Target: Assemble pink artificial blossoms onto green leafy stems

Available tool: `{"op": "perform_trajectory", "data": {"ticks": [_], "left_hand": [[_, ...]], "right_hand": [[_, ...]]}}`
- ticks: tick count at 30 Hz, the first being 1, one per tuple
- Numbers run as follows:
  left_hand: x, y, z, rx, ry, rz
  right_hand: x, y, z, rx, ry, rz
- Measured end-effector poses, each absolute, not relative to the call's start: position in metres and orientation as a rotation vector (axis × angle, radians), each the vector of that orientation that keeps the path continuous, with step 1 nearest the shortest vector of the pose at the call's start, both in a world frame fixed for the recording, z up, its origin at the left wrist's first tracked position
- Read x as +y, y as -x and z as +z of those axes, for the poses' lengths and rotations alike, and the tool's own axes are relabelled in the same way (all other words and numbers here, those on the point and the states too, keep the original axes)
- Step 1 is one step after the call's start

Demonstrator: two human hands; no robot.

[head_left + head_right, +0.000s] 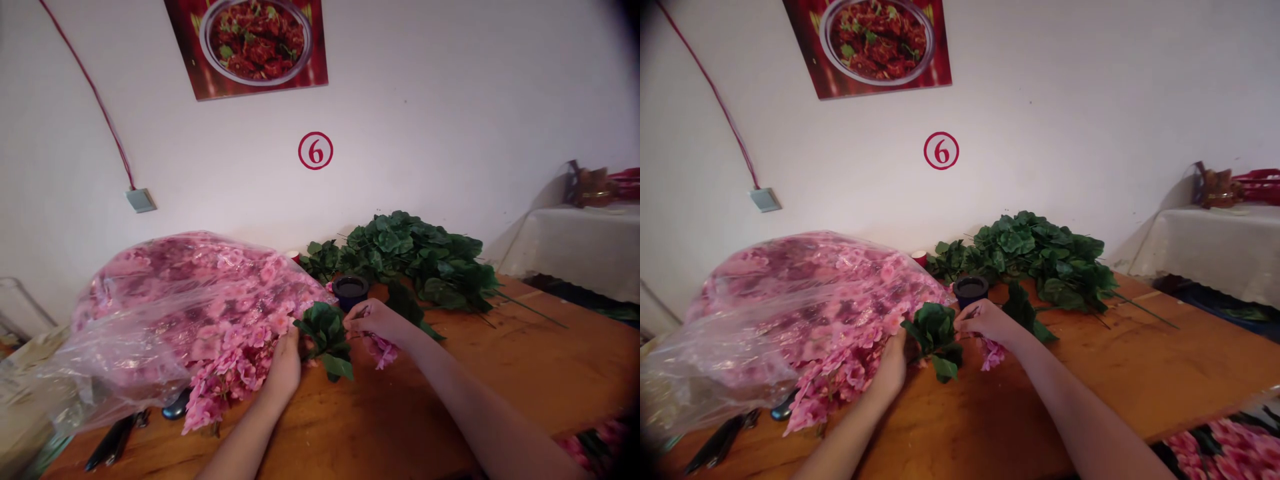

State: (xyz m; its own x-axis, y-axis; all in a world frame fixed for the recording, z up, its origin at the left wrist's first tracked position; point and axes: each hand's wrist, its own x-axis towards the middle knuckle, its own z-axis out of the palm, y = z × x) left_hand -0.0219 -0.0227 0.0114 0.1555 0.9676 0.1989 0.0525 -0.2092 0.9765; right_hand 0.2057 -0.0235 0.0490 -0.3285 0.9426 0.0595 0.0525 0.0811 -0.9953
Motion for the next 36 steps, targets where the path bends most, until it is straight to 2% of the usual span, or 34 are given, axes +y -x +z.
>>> {"op": "perform_trajectory", "data": {"ticks": [9, 12, 16, 25, 36], "left_hand": [[-0.043, 0.025, 0.028, 1.193, -1.779, 1.366], [-0.046, 0.029, 0.031, 1.211, -2.059, 1.499], [-0.054, 0.023, 0.039, 1.091, -2.350, 1.451], [-0.046, 0.015, 0.033, 1.110, -2.082, 1.317], [-0.039, 0.011, 0.021, 1.075, -1.895, 1.264]], "right_hand": [[-0.017, -0.216, 0.042, -1.533, 1.055, 1.411], [-0.018, -0.214, 0.041, -1.529, 1.048, 1.458], [-0.019, -0.207, 0.037, -1.538, 1.001, 1.511], [-0.013, -0.193, 0.023, -1.598, 0.794, 1.577], [-0.007, -0.192, 0.017, -1.581, 0.914, 1.629]]}}
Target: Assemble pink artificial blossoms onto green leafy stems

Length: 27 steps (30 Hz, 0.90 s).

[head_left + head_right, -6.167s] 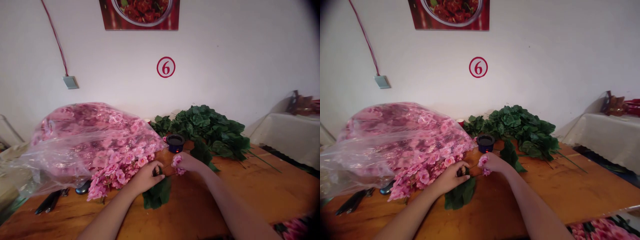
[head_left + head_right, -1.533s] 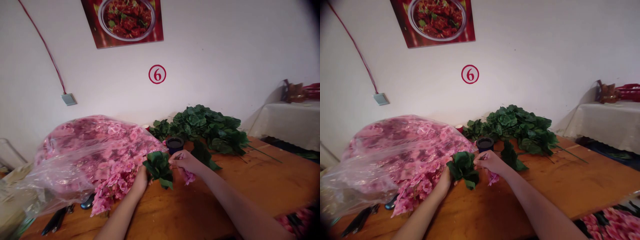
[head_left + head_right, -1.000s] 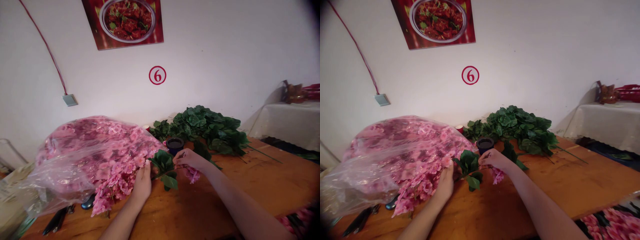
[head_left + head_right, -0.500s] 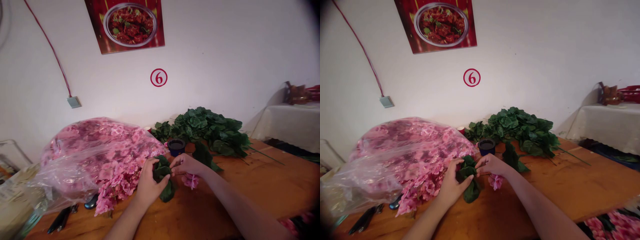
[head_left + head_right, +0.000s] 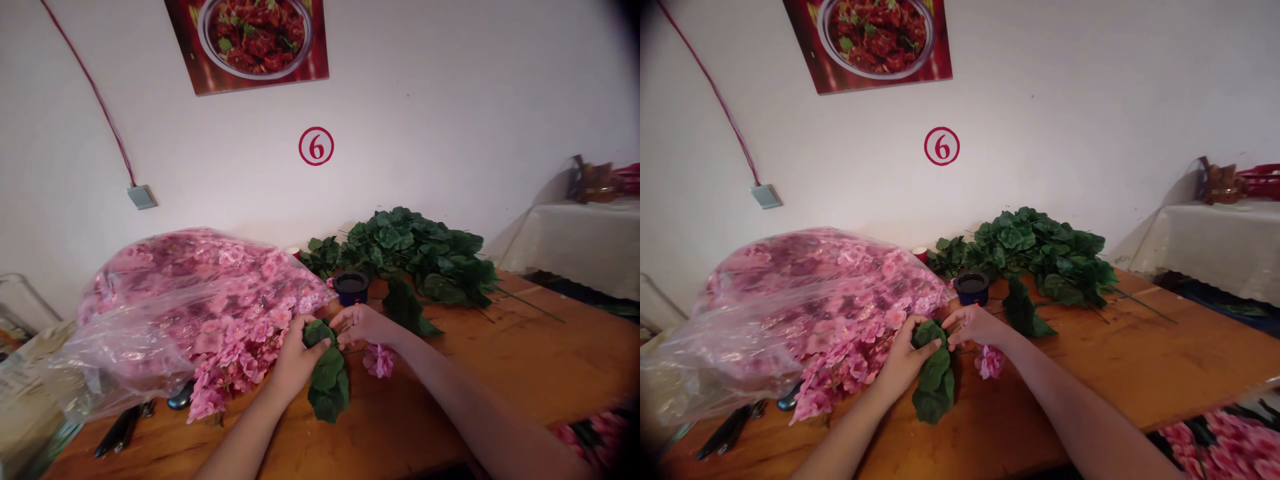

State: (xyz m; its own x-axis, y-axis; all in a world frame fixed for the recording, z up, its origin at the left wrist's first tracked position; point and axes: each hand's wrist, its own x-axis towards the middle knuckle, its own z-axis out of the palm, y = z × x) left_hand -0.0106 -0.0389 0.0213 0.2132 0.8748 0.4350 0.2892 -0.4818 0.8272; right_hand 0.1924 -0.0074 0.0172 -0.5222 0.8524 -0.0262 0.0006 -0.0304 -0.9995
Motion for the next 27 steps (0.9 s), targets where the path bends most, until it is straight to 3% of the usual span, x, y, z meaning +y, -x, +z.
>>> {"op": "perform_trajectory", "data": {"ticks": [5, 12, 20, 27], "left_hand": [[-0.044, 0.013, 0.028, 1.165, -2.374, 1.354], [-0.056, 0.012, 0.031, 1.204, -2.996, 0.953], [-0.059, 0.009, 0.029, 1.223, -3.344, 0.653], [-0.057, 0.007, 0.021, 1.098, -3.175, 0.570]], "right_hand": [[-0.004, -0.191, 0.013, -1.484, 0.975, 1.628], [-0.006, -0.190, 0.014, -1.384, 0.991, 1.650], [-0.008, -0.187, 0.013, -1.356, 1.048, 1.667], [0.001, -0.193, 0.006, -1.500, 1.098, 1.584]]}}
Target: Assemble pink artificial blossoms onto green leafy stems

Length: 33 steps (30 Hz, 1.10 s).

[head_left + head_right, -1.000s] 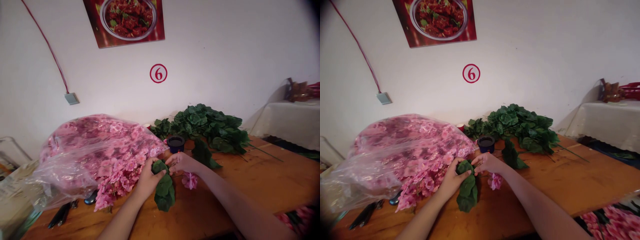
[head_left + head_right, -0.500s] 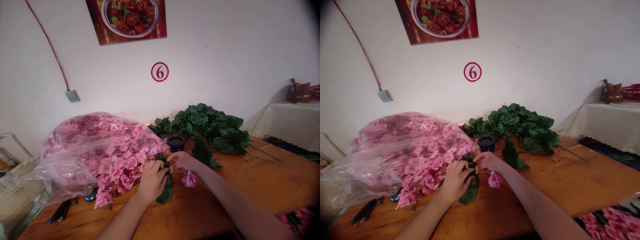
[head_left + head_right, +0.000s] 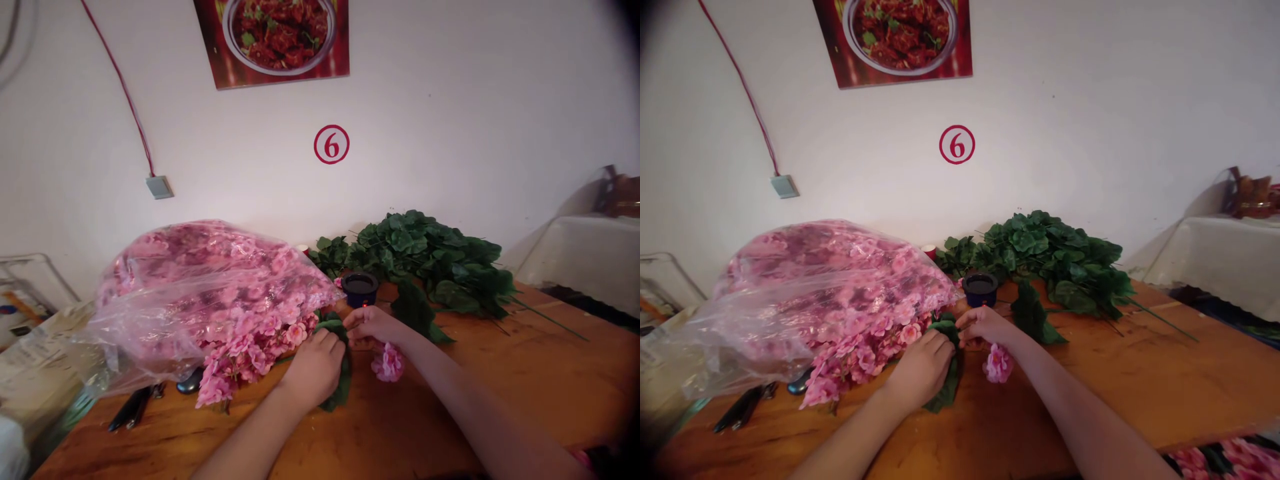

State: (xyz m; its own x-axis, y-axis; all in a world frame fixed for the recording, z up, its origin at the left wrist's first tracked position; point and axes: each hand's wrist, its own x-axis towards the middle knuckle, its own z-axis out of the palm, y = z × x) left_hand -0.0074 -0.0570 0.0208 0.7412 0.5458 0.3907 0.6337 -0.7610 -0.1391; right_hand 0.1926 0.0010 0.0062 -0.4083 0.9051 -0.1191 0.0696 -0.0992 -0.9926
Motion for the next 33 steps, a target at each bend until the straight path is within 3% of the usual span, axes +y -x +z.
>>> {"op": "perform_trajectory", "data": {"ticks": [16, 25, 30, 33], "left_hand": [[-0.037, 0.010, 0.001, -0.825, 2.878, -0.498], [-0.028, 0.010, -0.009, -0.973, 3.017, -0.797], [-0.026, 0.014, -0.015, -1.111, 3.060, -0.922], [-0.026, 0.015, -0.019, -1.089, 3.074, -0.996]], "right_hand": [[0.014, -0.192, -0.016, -1.756, 1.185, 1.464], [0.008, -0.209, -0.007, -2.051, 1.311, 0.993], [-0.015, -0.187, 0.025, -2.002, 1.289, 0.476], [-0.037, -0.150, 0.050, -2.072, 1.099, 0.425]]}}
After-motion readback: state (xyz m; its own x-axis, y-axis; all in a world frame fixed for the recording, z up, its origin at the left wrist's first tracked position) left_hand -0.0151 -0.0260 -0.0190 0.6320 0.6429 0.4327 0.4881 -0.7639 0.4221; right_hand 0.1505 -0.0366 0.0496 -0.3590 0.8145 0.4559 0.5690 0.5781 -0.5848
